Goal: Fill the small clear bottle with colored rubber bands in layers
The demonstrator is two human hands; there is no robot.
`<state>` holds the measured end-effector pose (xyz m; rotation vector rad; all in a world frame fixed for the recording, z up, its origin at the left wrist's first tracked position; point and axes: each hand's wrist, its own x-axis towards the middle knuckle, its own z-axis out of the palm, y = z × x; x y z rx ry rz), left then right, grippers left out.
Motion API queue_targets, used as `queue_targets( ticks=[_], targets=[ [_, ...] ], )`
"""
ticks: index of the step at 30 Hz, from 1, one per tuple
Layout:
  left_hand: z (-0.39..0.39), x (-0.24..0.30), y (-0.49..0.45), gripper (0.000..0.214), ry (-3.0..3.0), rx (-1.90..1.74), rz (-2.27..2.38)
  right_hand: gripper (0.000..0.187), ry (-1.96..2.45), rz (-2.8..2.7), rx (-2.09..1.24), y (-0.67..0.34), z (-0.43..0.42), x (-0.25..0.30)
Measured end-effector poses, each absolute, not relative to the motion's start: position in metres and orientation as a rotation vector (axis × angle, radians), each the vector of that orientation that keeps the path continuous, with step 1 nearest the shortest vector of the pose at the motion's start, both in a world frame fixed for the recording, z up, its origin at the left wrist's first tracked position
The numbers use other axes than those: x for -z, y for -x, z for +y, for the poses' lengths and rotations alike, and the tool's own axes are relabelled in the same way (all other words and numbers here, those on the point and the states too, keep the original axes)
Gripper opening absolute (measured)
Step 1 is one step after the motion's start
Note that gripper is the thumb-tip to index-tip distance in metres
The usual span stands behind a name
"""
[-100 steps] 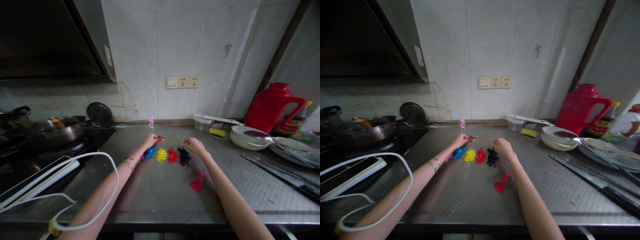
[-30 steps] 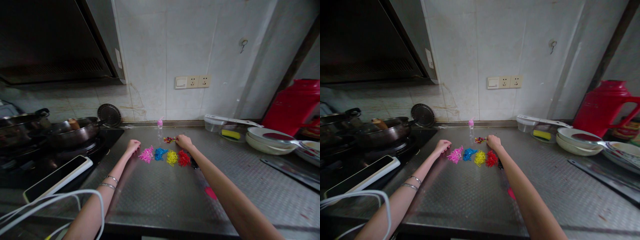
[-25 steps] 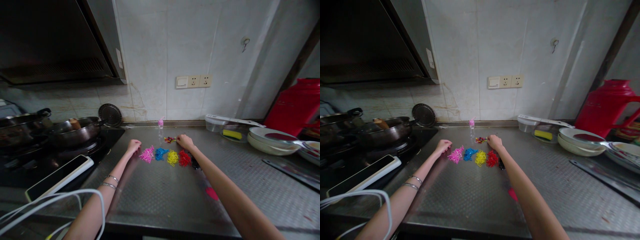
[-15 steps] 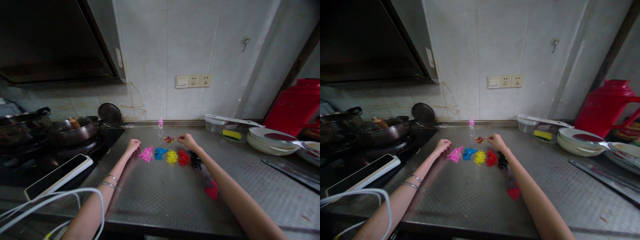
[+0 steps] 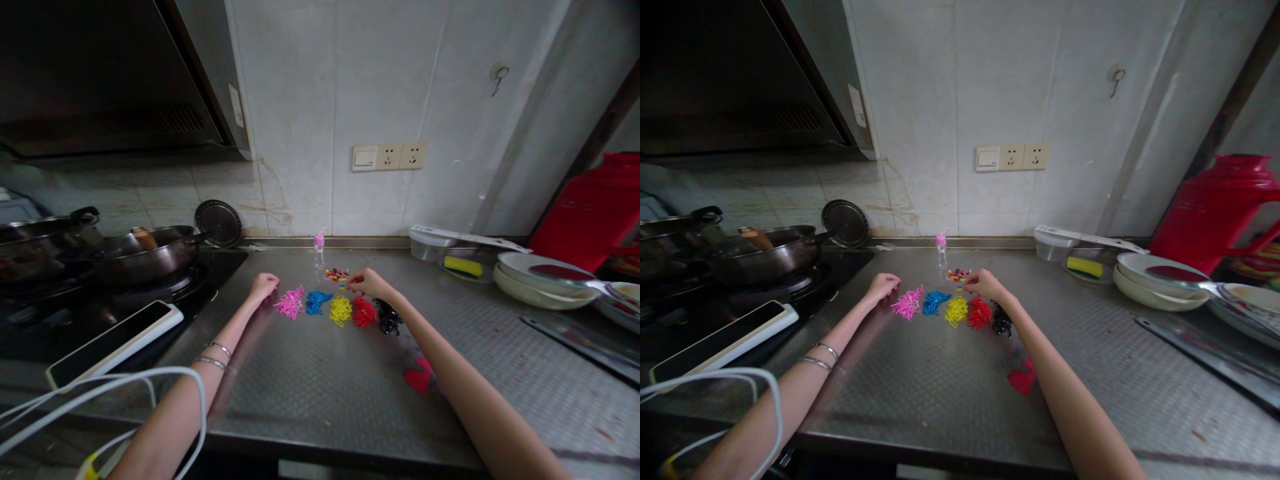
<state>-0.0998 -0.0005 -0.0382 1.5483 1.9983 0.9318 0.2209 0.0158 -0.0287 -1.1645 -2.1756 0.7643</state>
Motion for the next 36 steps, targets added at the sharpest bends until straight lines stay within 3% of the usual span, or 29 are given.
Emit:
queue_targets(
  ticks=[29,36],
  targets=[
    [-0.001,0.040,0.101,0.022,-1.606,-0.957,1.985,0.023,1.123,-2.209,-0.860,-0.224,0.011,0.028],
    [0.003,0.045,0.105,0.022,-1.631,-0.951,1.982,0.026,1.129,-2.120,-0.705,-0.206,0.007,0.026]
  ],
)
